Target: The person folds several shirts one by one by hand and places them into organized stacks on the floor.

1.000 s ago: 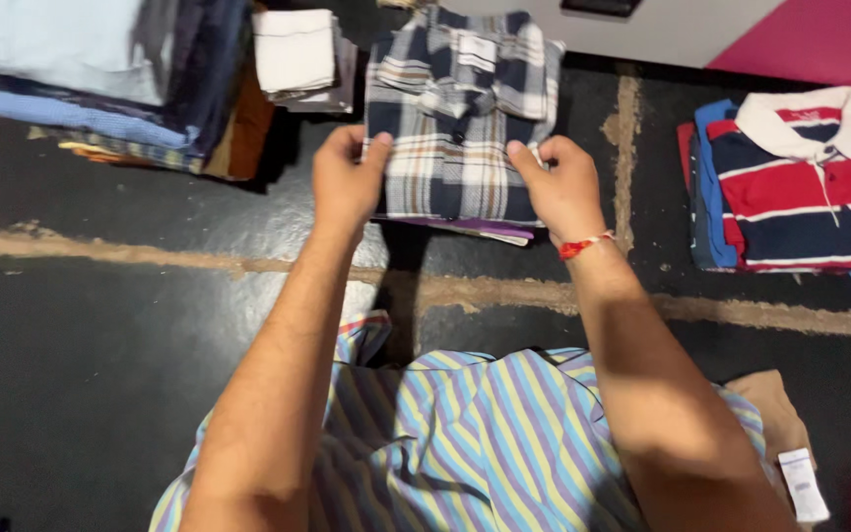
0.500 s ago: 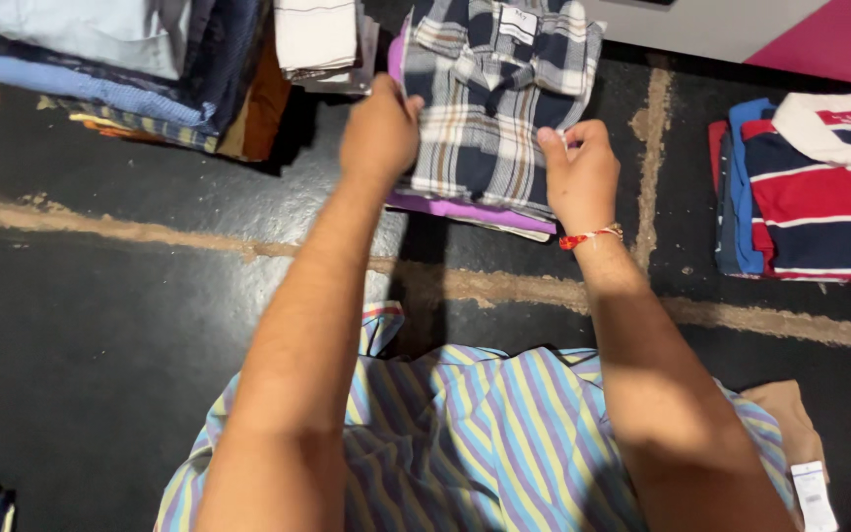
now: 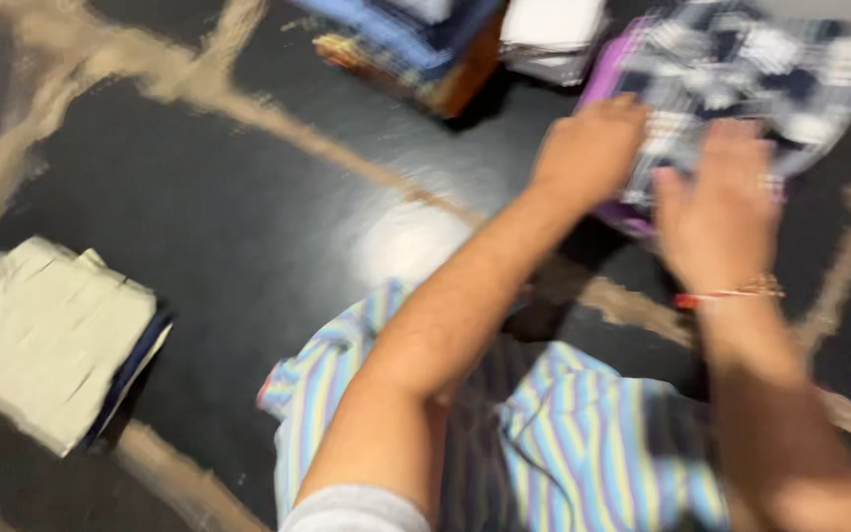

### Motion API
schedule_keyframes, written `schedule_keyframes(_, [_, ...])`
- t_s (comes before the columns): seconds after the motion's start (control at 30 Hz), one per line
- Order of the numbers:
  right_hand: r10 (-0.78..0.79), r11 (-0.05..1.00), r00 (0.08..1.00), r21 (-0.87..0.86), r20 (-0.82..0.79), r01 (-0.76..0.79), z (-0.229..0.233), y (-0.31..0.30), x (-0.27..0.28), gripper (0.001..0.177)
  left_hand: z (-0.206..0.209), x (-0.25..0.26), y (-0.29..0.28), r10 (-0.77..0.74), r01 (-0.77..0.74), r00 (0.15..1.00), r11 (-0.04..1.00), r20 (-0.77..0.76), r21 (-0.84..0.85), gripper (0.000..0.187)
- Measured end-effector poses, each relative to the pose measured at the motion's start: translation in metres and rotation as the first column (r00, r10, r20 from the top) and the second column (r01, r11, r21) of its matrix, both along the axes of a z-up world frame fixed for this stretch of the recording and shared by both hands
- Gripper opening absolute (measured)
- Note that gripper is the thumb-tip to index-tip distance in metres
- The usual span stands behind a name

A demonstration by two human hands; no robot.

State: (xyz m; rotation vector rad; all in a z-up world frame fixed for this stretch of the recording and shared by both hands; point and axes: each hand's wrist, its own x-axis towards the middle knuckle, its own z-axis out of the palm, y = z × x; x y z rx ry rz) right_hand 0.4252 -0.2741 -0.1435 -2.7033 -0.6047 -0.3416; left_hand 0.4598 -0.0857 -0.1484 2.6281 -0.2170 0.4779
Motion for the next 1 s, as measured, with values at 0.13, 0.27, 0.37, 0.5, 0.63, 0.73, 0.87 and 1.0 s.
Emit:
schedule_keyframes(0.13, [0.049, 0.998, 0.998, 0.035, 0.034, -0.05, 0.03, -0.005, -0.014, 0.081, 0.035, -0.058, 0.038, -0.134, 0.127, 0.986, 0.989, -0.098, -0.074, 0.037])
schedule_keyframes(0.27, [0.182, 0.972, 0.977, 0.128, 0.108, -0.195, 0.06, 0.01, -0.051, 0.055, 0.061, -0.146, 0.115, -0.141, 0.109, 0.959, 0.985, -0.248, -0.137, 0.049])
schedule_keyframes(0.37, [0.232, 0.913, 0.973, 0.341, 0.014, -0.223, 0.066, 0.026, -0.076, 0.038, 0.054, -0.224, 0.195, 0.105, -0.124, 0.985, 0.983, -0.137, -0.137, 0.052])
schedule_keyframes(0.5, [0.363, 0.917, 0.908, 0.092, 0.21, -0.388, 0.039, 0.024, -0.093, 0.023, 0.019, -0.341, 0.311, 0.612, -0.602, 0.789, 0.789, -0.06, 0.125, 0.071])
schedule_keyframes(0.63, [0.433, 0.897, 0.881, 0.006, 0.189, -0.442, -0.012, 0.013, -0.099, 0.016, -0.015, -0.438, 0.4, 0.931, -0.838, 0.203, 0.326, -0.305, 0.437, 0.11])
schedule_keyframes(0.73, [0.453, 0.891, 0.883, -0.039, 0.12, -0.452, -0.038, 0.007, -0.11, 0.015, -0.021, -0.495, 0.438, 0.935, -0.829, -0.01, 0.19, -0.355, 0.525, 0.117])
schedule_keyframes(0.87, [0.427, 0.904, 0.903, -0.016, -0.049, -0.428, -0.058, 0.012, -0.118, 0.022, -0.044, -0.548, 0.471, 0.812, -0.854, -0.107, 0.221, -0.574, 0.471, 0.108])
schedule_keyframes(1.0, [0.215, 0.972, 0.954, -0.048, -0.212, -0.23, -0.071, 0.008, -0.13, 0.031, -0.085, -0.581, 0.493, 0.91, -0.724, 0.133, 0.359, -0.392, 0.589, 0.077])
